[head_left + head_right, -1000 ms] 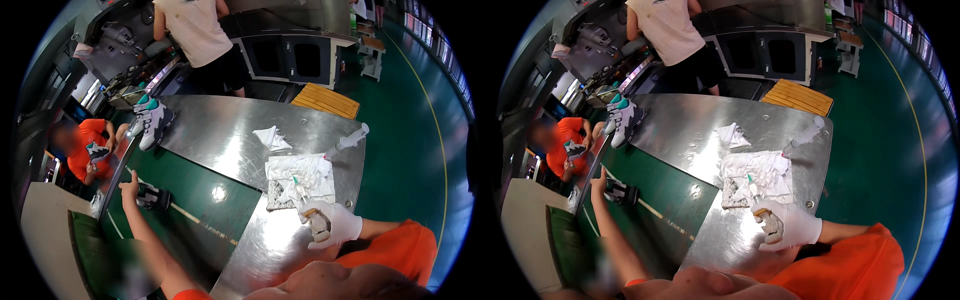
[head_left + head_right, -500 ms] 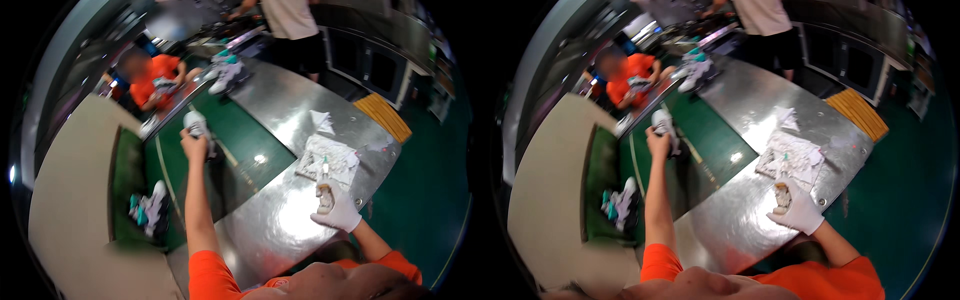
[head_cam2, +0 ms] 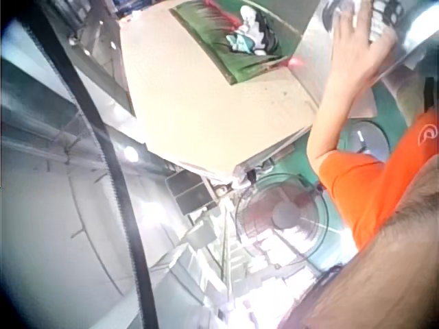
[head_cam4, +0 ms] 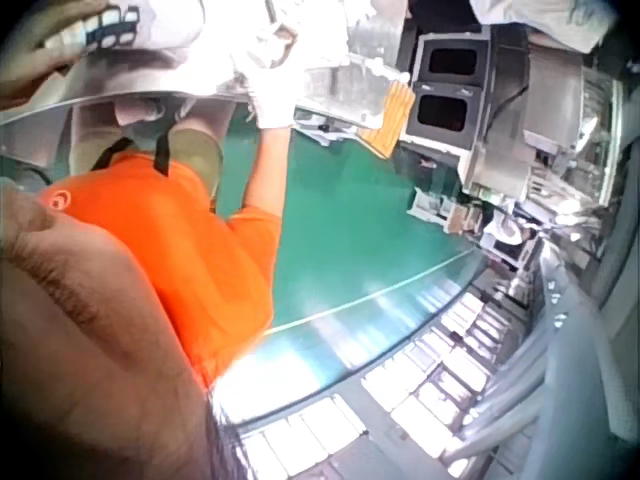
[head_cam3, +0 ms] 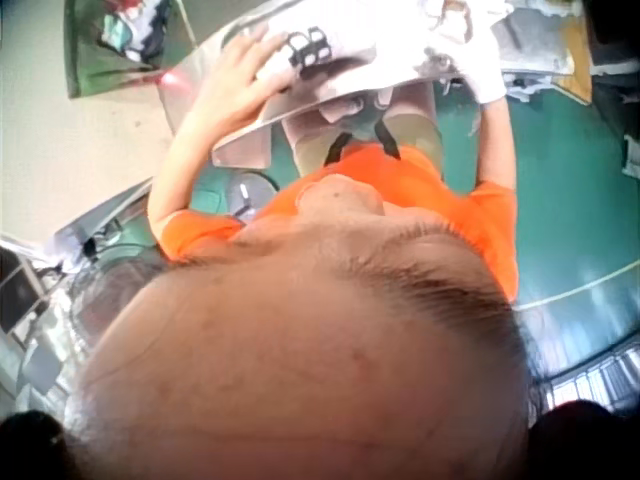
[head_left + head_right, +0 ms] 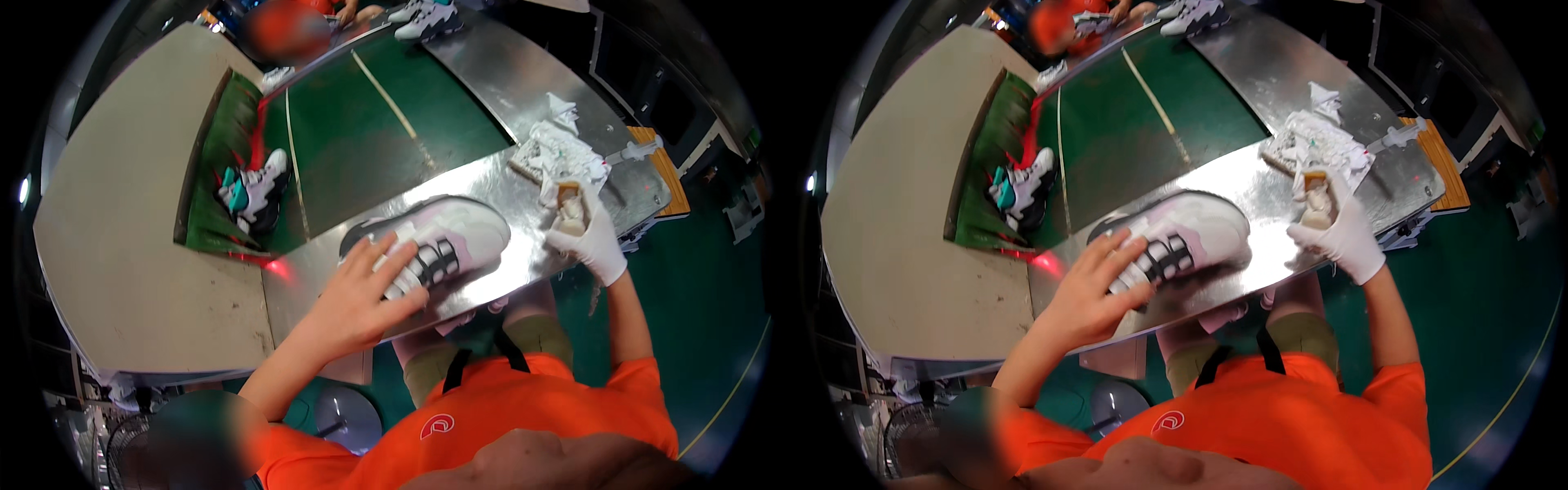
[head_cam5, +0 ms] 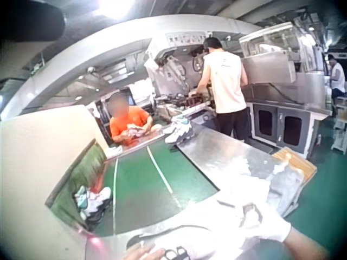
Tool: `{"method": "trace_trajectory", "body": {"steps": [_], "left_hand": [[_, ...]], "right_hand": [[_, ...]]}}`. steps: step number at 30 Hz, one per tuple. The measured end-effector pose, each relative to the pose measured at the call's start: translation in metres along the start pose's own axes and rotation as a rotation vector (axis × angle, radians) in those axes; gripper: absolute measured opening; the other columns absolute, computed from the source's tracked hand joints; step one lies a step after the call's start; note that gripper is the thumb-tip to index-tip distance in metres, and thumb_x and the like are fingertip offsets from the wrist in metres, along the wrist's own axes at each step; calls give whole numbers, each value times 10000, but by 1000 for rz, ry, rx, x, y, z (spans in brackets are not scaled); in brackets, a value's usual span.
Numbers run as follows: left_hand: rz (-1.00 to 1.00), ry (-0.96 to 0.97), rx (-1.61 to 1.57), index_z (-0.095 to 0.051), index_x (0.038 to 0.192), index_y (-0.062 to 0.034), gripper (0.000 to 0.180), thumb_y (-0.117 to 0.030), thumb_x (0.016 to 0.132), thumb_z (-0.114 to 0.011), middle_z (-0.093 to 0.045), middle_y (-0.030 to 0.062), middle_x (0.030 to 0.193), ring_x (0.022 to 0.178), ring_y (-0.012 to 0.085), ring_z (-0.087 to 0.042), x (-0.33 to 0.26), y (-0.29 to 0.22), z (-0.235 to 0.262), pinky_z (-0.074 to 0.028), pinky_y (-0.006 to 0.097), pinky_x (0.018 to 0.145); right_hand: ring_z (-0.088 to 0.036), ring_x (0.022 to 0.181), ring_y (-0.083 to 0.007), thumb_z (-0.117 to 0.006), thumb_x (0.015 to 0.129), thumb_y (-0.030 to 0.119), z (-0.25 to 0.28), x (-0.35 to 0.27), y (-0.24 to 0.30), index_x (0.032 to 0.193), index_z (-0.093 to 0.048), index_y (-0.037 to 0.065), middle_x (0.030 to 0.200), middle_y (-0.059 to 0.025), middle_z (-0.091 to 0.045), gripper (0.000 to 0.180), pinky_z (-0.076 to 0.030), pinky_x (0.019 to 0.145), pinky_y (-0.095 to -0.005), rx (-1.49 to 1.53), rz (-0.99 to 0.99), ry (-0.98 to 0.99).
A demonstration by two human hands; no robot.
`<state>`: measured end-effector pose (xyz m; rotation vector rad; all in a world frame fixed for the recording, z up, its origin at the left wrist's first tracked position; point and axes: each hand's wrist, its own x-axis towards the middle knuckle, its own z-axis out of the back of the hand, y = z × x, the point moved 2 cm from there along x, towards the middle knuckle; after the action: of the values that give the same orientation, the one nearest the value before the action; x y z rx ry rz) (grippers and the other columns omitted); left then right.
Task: The person uses a syringe to inject a liquid substance into the upper part of a white and pink sneaker. They repeatedly rotate the shoe to access different areas and then place it on a conveyor belt. The process is repeated for multiple shoes in a factory setting.
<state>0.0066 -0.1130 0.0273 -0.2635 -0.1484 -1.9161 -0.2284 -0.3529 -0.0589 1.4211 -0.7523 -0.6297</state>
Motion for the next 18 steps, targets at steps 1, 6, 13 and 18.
{"method": "trace_trajectory", "body": {"steps": [1,6,13,18], "left_hand": [[-10,76,-20,-614,1066,-176,303,-110,773,-652,-516,210,1361,1236,470,-500,-9,-6,-6,-429,617,991],[94,55,18,-606,1076,-201,284,-158,802,-665,-513,161,1392,1293,405,-482,-42,-16,-19,-378,591,1076],[139,-81,-34,-715,990,-241,327,-131,682,-727,-574,87,1307,1275,332,-506,-52,-16,-26,-393,548,1093],[170,-196,-36,-709,999,-209,274,-132,737,-734,-615,101,1237,1174,301,-593,-49,-6,-31,-489,485,1029]], "right_hand": [[-550,724,-71,-763,704,-1,3,4,-1,1277,-490,54,994,-18,-578,638,-458,568,-205,-80,-13,34],[-563,798,-73,-745,699,40,1,5,2,1266,-538,39,957,-29,-597,603,-475,635,-201,-336,-38,104],[-567,678,-83,-686,695,33,-11,15,21,1232,-566,40,886,-38,-611,551,-478,592,-216,-438,-198,125],[-654,641,-179,-789,679,248,-28,14,37,1214,-560,-34,825,-109,-645,647,-517,595,-240,-126,-339,214]]}}
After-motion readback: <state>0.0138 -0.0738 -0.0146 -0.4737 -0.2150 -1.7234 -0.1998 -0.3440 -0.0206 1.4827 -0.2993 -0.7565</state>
